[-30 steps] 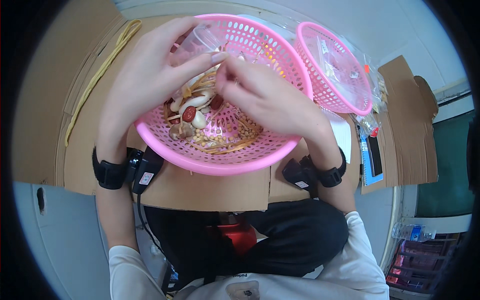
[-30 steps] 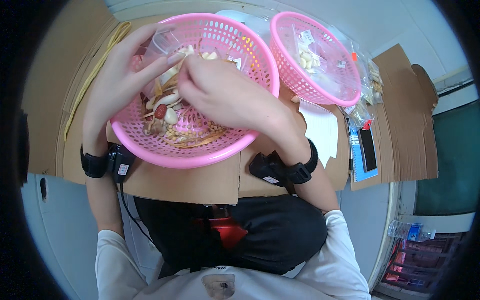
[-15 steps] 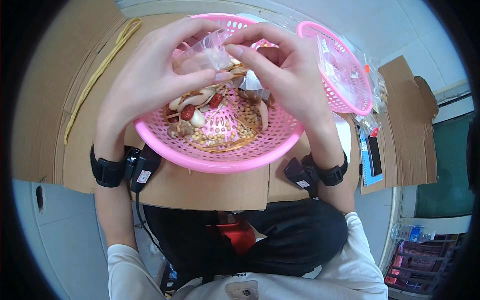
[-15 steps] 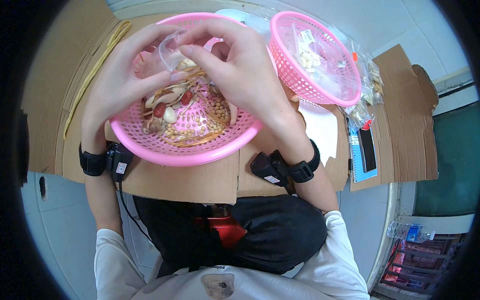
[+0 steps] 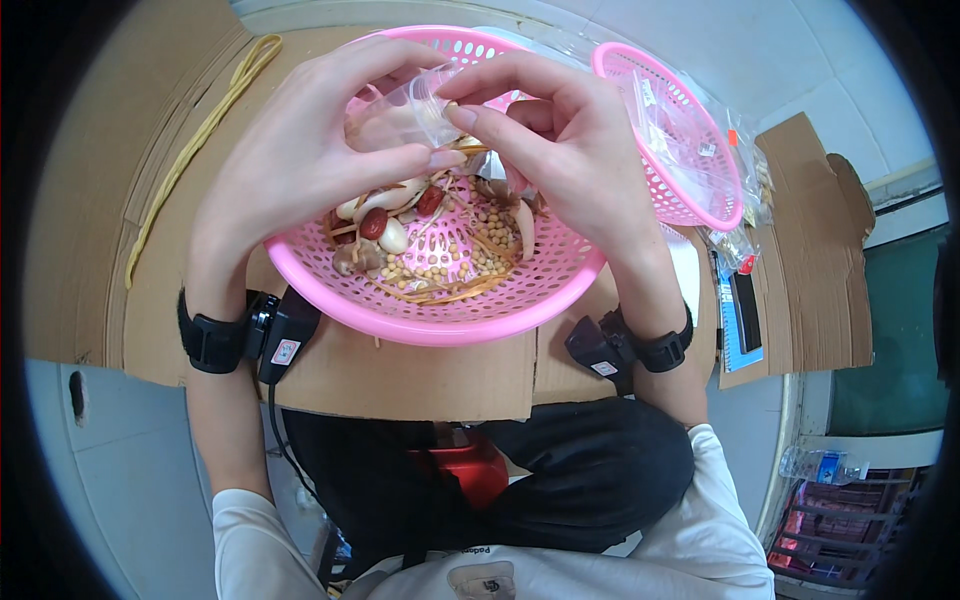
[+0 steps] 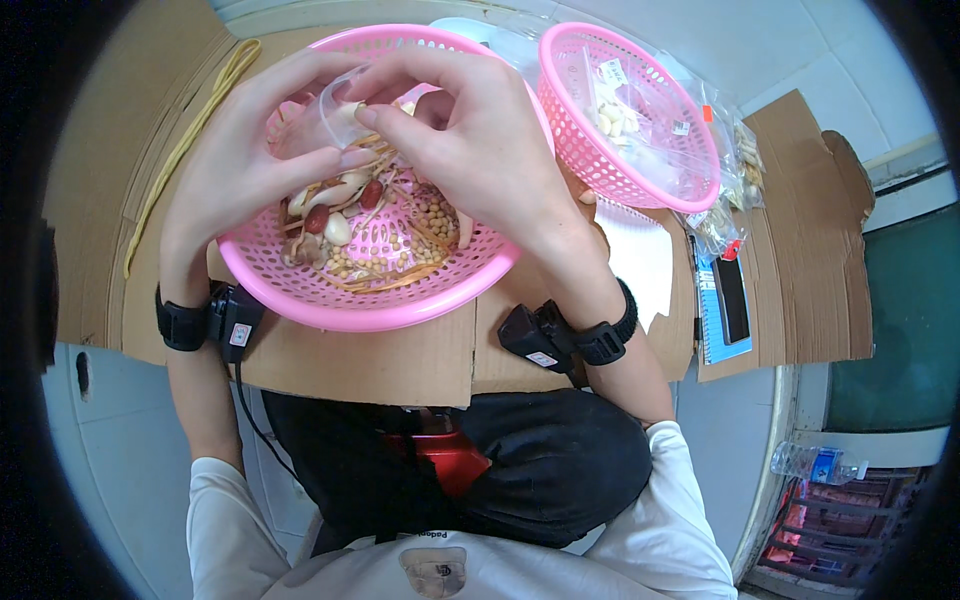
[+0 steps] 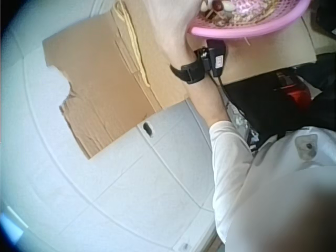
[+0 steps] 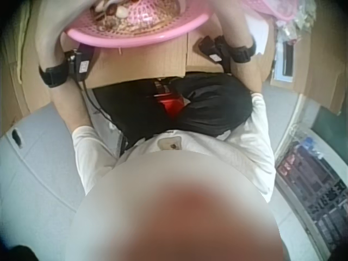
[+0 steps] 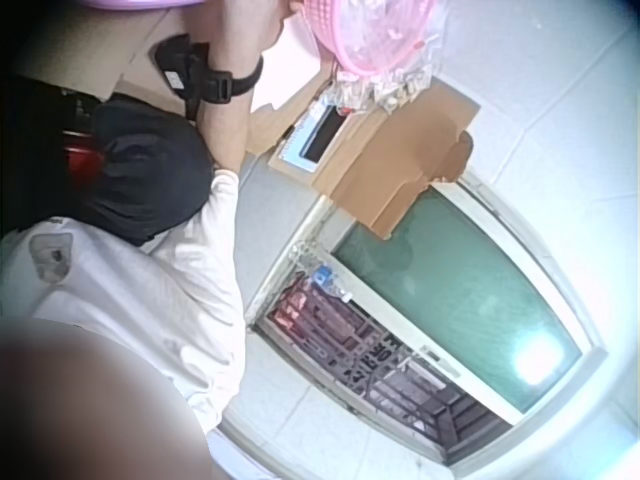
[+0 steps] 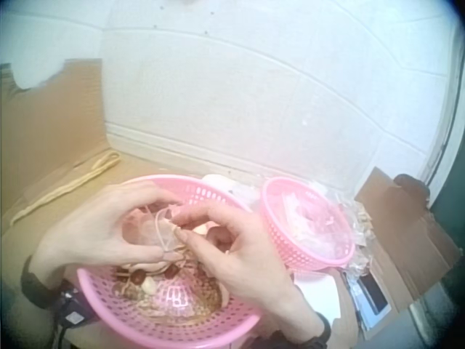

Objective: Sort dried food ingredients from a pink basket into a small plastic container.

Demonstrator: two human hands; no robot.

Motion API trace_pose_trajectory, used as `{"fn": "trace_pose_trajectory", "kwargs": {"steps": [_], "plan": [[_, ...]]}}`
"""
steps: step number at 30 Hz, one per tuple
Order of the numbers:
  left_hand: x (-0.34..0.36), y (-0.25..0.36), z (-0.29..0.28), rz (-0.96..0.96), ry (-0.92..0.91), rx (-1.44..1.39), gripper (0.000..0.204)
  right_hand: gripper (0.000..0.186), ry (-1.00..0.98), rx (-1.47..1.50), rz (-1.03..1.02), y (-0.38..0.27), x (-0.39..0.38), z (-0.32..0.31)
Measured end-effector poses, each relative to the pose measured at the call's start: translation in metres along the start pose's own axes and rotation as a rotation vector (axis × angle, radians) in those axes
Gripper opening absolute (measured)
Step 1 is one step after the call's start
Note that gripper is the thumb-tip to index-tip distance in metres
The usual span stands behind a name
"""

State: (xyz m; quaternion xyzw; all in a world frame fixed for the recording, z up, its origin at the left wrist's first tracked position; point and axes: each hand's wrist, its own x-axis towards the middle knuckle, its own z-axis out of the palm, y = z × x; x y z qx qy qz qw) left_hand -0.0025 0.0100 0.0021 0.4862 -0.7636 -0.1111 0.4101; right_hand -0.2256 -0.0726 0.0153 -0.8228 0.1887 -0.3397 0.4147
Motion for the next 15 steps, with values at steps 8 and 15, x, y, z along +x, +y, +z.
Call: {"fn": "trace_pose_trajectory", "kwargs": {"steps": [8,15], "plan": [[-0.0008,0.0001,-0.0011,-0.001,-0.001,0.007,0.064,0.019,-0.009,-0.038,0.018,-0.0045,-0.0002,-0.0015],[0.0003,-0.0014,0.0024,-0.105,0.021,-0.013,0.048,0.017,0.096,0.076,0.043,-0.0022,0.0001,0.0008]]}}
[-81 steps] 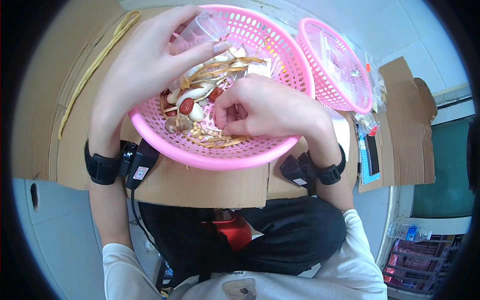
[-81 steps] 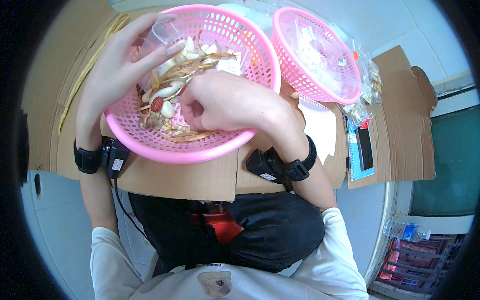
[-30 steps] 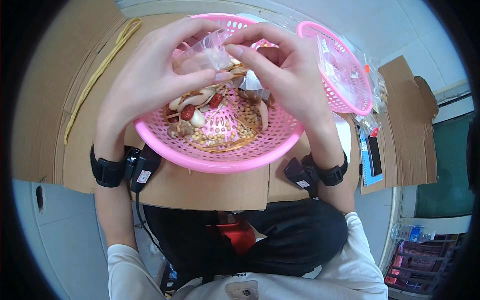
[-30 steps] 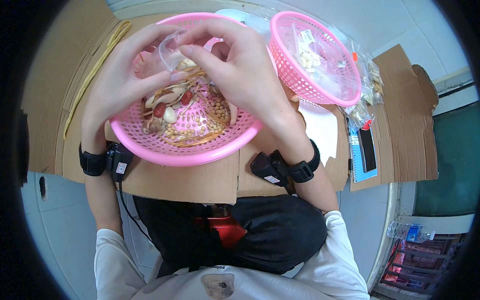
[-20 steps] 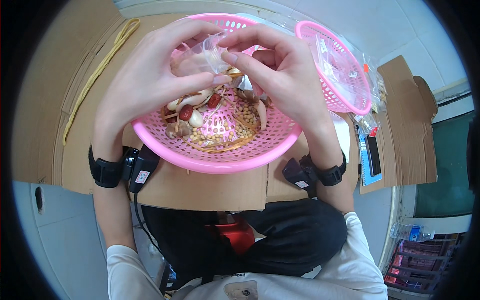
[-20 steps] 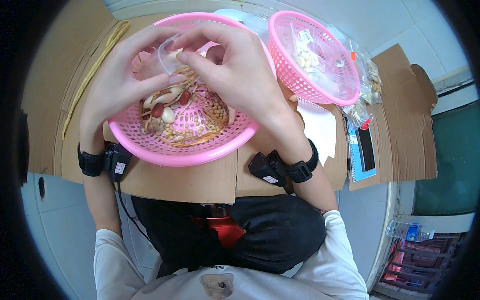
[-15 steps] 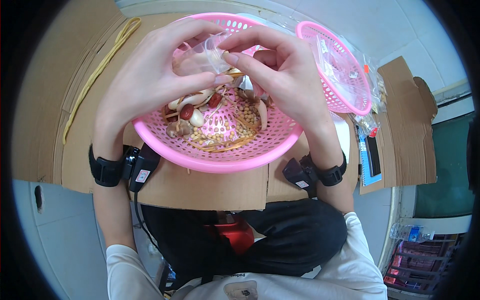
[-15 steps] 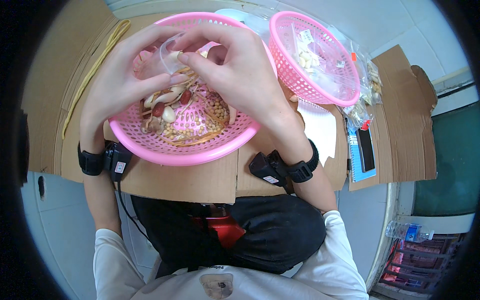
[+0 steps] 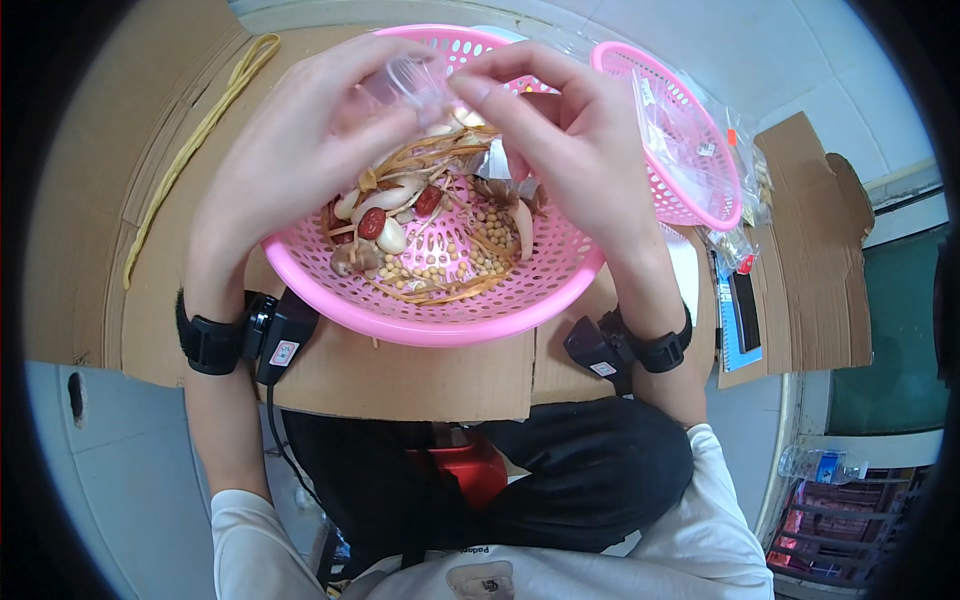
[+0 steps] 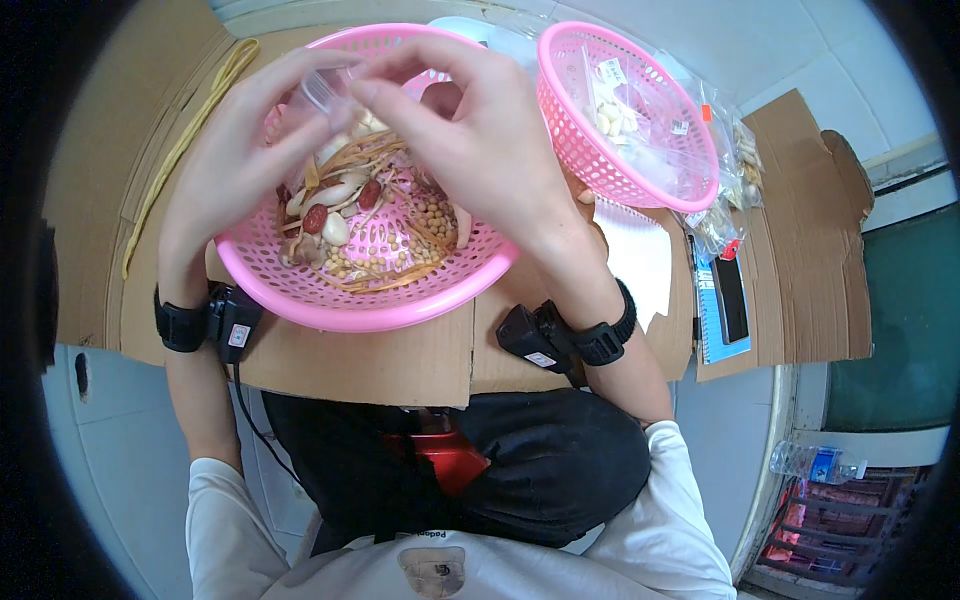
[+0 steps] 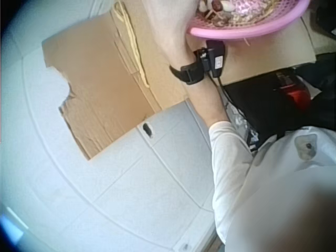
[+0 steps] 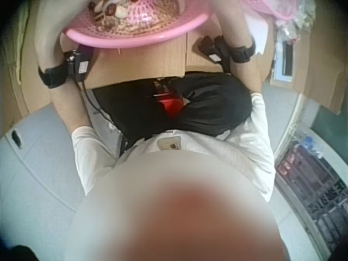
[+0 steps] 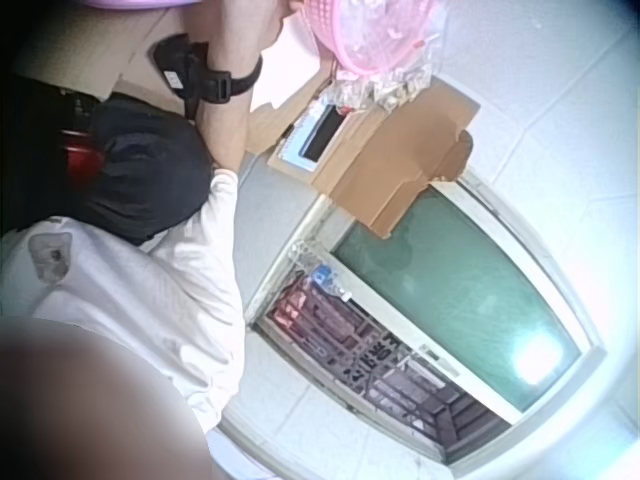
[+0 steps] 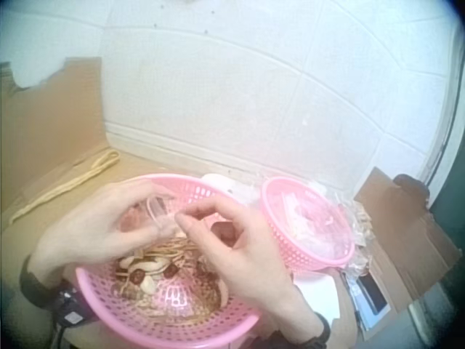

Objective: Sort dried food ingredients from a pink basket into a small plastic container.

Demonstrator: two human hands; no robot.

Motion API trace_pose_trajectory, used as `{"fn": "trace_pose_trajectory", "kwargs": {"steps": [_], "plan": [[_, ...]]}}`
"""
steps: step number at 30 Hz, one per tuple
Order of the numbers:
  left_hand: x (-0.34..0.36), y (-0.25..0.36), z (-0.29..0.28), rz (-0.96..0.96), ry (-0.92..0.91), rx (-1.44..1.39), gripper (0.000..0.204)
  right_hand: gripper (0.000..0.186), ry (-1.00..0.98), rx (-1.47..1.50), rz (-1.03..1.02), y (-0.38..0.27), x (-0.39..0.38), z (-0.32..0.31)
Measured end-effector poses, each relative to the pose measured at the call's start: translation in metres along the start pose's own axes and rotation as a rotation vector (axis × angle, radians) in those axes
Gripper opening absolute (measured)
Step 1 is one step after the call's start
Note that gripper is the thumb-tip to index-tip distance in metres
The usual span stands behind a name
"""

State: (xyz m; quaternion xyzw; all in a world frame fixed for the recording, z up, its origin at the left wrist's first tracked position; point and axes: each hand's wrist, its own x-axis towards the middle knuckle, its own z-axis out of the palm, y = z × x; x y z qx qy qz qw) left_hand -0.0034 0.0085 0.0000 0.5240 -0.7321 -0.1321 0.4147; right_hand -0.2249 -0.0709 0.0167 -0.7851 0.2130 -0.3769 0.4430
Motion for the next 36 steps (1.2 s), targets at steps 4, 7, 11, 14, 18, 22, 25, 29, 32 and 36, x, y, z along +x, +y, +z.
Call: {"fn": "trace_pose_trajectory", "kwargs": {"steps": [4,7,11,14,18,22,25,29,32,36], "plan": [[0.002,-0.006,0.004,-0.131,0.127,-0.246,0.053,0.021,0.005,0.04,0.03,-0.005,0.003,-0.006],[0.0,-0.01,0.002,-0.072,0.104,-0.182,0.041,0.043,-0.293,-0.113,0.122,-0.011,-0.001,-0.005],[0.0,-0.013,0.005,-0.059,0.115,-0.23,0.042,0.03,-0.93,-0.123,0.119,0.009,-0.007,0.003],[0.0,-0.01,0.005,-0.078,0.117,-0.253,0.043,0.029,-0.677,-0.29,0.036,0.013,-0.003,0.003],[0.0,-0.013,0.005,-0.072,0.091,-0.279,0.045,0.029,-0.406,-0.318,0.048,0.014,0.001,0.0],[0.0,-0.009,0.003,-0.083,0.08,-0.215,0.046,0.022,-0.33,-0.411,0.028,0.008,0.002,0.001],[0.0,-0.011,0.004,-0.06,0.088,-0.193,0.047,0.019,-0.401,-0.458,0.065,0.007,0.001,0.002],[-0.001,-0.011,0.005,-0.051,0.09,-0.199,0.046,0.018,-0.565,-0.511,0.006,0.013,-0.003,0.002],[-0.001,-0.011,0.004,-0.055,0.089,-0.217,0.048,0.022,-0.651,-0.579,-0.004,0.015,-0.005,0.004],[0.005,0.02,-0.004,-0.218,0.094,0.139,0.051,0.021,-0.677,-0.589,0.033,0.015,-0.006,0.002]]}}
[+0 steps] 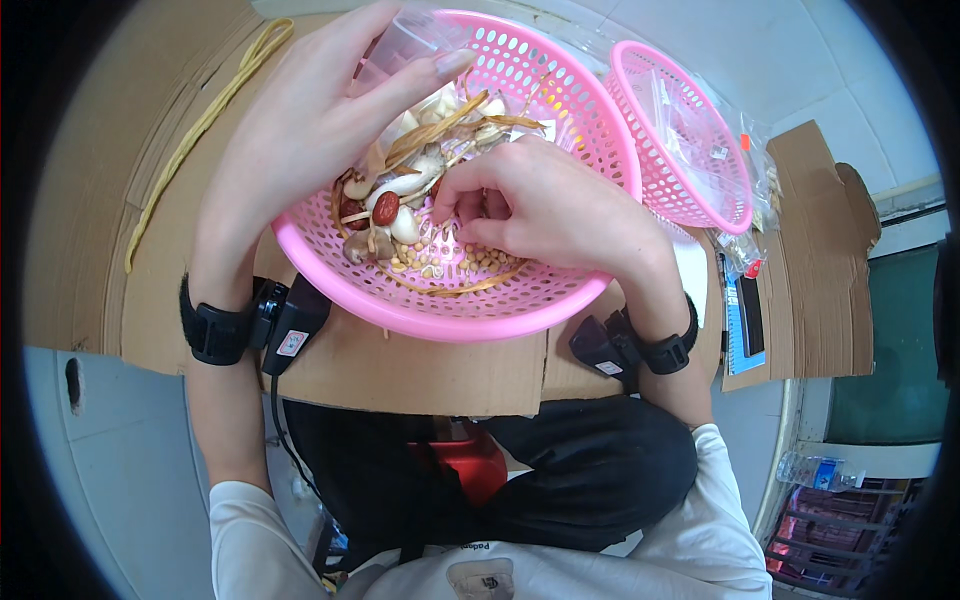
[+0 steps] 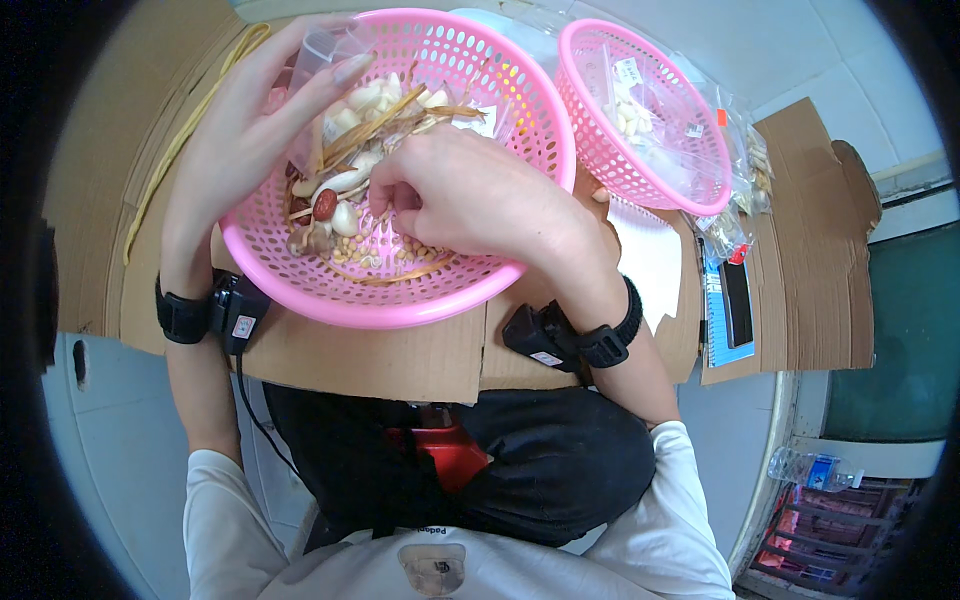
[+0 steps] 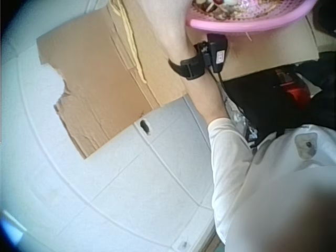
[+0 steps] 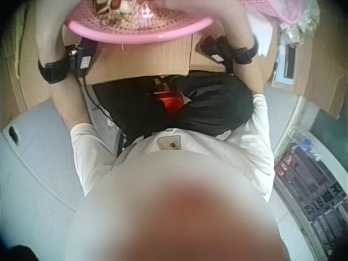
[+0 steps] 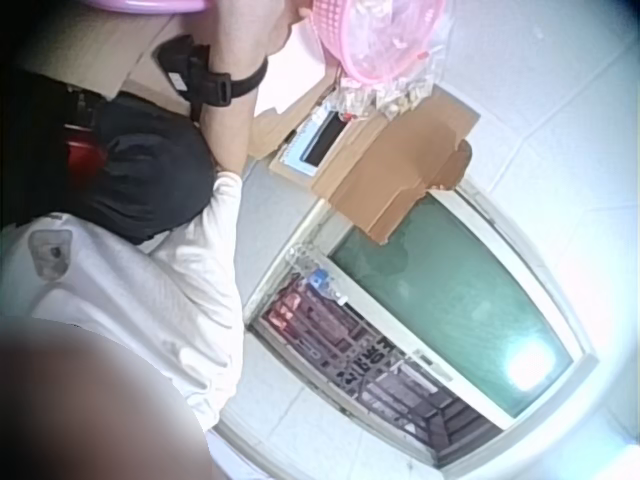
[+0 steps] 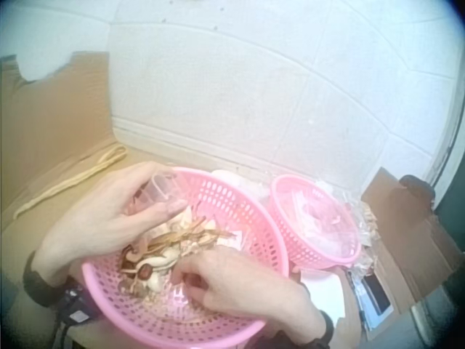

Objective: Sort dried food ingredients from a pink basket into a small plastic container.

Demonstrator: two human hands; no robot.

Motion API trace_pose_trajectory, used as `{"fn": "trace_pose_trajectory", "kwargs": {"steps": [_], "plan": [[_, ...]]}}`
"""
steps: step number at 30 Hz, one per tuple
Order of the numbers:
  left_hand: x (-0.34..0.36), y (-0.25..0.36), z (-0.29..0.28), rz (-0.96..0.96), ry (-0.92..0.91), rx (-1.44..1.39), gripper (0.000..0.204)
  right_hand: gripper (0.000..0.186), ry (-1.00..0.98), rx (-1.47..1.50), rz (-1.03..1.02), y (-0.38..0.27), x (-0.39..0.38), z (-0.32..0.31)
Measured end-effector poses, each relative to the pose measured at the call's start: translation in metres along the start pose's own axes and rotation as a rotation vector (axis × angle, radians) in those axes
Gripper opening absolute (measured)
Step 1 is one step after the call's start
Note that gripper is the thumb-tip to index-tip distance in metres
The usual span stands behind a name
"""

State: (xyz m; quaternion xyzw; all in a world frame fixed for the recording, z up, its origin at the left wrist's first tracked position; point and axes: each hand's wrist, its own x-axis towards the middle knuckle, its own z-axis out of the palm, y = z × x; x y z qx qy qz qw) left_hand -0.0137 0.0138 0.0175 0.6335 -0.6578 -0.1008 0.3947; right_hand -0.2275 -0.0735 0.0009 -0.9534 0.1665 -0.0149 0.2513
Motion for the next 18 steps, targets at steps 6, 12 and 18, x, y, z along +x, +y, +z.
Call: {"fn": "trace_pose_trajectory", "kwargs": {"steps": [6,12,18], "plan": [[-0.002,0.003,-0.002,-0.025,-0.009,-0.045,0.05,0.016,-0.035,-0.007,0.047,-0.005,0.001,-0.002],[-0.008,0.026,-0.012,-0.073,-0.036,-0.071,0.05,0.013,-0.034,-0.017,0.045,-0.003,0.0,-0.001],[-0.003,0.006,-0.003,-0.03,-0.002,-0.017,0.049,0.012,-0.033,-0.034,0.031,-0.003,0.001,-0.001]]}}
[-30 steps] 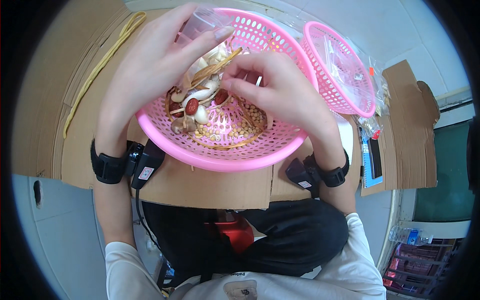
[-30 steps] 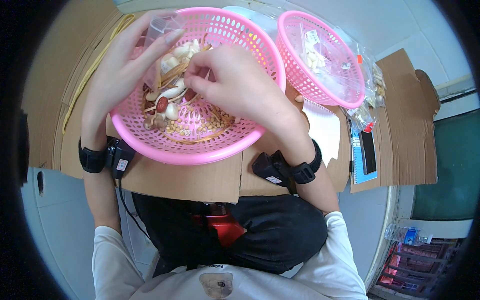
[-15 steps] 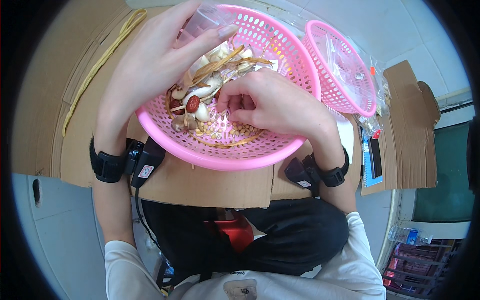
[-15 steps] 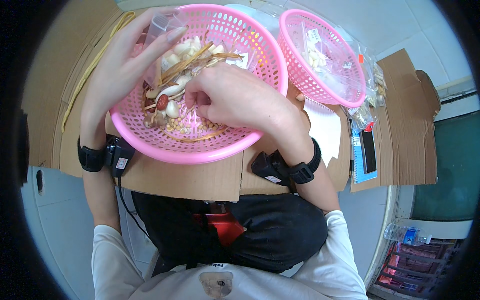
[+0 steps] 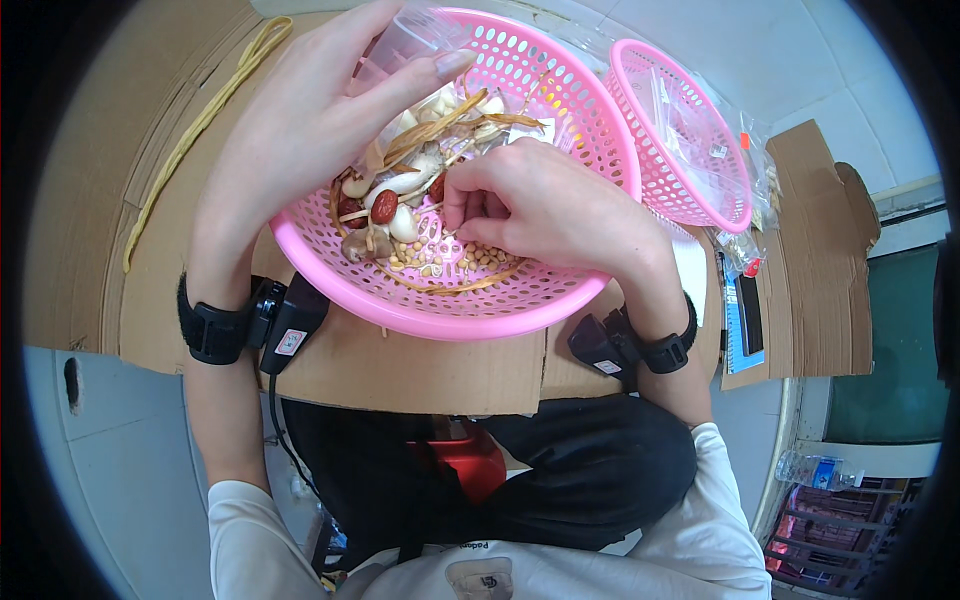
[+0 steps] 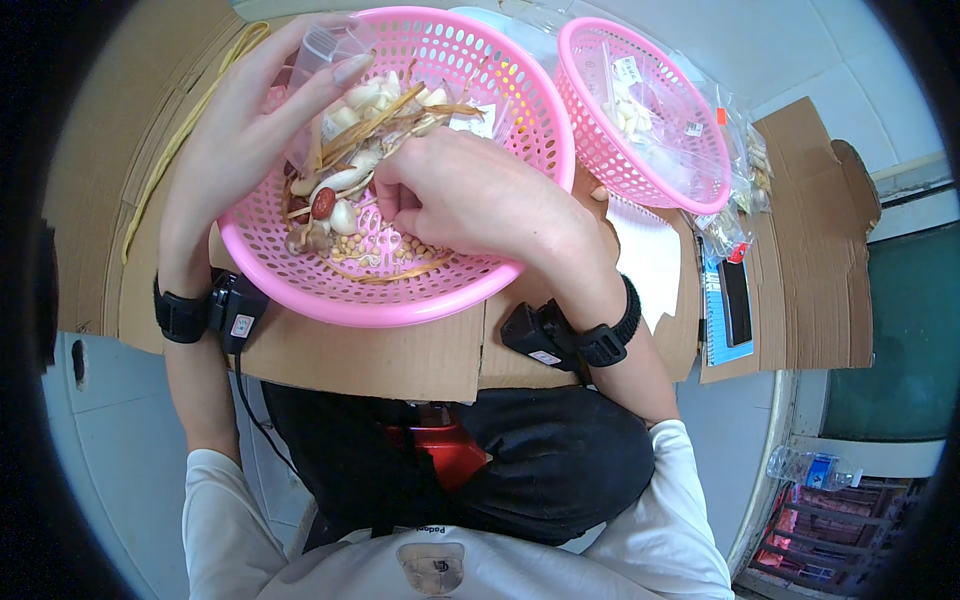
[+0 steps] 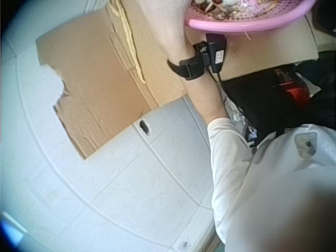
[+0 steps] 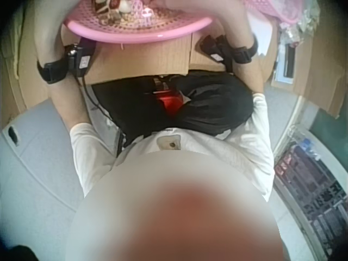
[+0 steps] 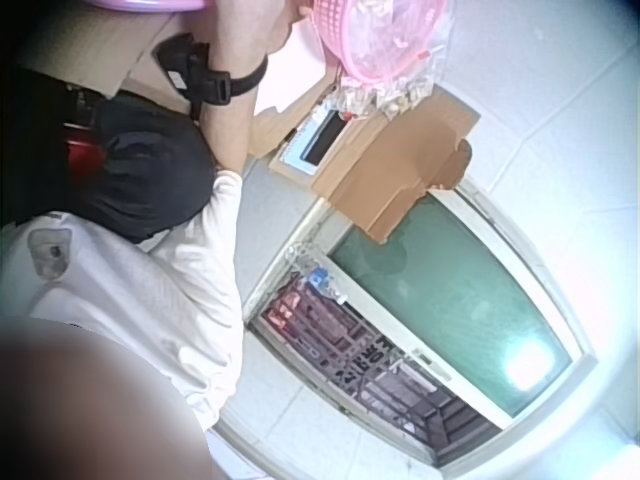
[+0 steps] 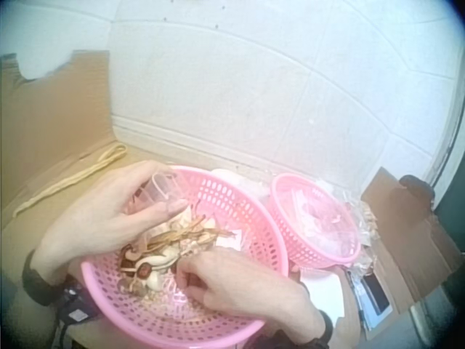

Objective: Sort dried food ingredients from a pink basket into a small plastic container.

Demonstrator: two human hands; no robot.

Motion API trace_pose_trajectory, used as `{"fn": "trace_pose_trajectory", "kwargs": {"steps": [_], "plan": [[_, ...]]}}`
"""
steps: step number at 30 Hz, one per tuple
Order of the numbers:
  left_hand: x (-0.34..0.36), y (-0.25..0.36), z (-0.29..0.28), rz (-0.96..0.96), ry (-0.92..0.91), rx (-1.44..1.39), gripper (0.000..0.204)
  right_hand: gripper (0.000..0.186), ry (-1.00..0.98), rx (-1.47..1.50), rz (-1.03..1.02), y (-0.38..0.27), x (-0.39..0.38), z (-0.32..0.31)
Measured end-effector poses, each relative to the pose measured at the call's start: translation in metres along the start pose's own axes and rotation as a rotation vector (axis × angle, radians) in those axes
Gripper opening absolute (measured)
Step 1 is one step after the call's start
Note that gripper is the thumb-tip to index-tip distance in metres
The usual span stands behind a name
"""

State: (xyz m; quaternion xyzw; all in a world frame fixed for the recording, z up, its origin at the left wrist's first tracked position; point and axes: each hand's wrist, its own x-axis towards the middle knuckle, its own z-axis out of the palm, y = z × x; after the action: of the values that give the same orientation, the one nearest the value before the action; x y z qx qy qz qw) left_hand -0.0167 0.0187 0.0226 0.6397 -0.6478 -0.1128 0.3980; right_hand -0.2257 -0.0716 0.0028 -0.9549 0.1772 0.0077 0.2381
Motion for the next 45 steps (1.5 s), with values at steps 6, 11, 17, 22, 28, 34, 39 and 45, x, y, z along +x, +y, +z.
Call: {"fn": "trace_pose_trajectory", "kwargs": {"steps": [6,11,17,22,28,34,39,45], "plan": [[-0.008,0.022,0.0,-0.023,0.019,0.042,0.049,0.012,-0.015,0.0,0.024,-0.002,-0.001,-0.001],[-0.003,0.009,0.0,0.019,0.01,-0.028,0.049,0.013,0.049,0.027,-0.035,0.003,-0.001,0.003],[0.001,-0.003,0.001,0.021,-0.008,-0.046,0.049,0.012,0.342,0.14,-0.043,0.001,0.004,0.0],[0.001,-0.005,0.001,0.022,-0.01,0.005,0.049,0.017,0.799,0.161,0.133,-0.004,0.003,-0.013],[0.002,-0.004,0.004,-0.003,-0.019,-0.006,0.051,0.011,0.181,0.046,-0.079,-0.004,0.001,-0.002],[0.003,-0.005,0.003,-0.003,-0.03,-0.038,0.05,0.012,0.058,-0.009,-0.007,-0.001,-0.001,0.001],[0.002,-0.005,0.003,0.014,-0.033,-0.029,0.051,0.011,0.023,-0.044,-0.024,-0.001,-0.002,0.0],[0.001,-0.005,0.001,0.068,0.002,0.015,0.049,0.016,0.346,0.098,-0.085,-0.002,0.004,0.001]]}}
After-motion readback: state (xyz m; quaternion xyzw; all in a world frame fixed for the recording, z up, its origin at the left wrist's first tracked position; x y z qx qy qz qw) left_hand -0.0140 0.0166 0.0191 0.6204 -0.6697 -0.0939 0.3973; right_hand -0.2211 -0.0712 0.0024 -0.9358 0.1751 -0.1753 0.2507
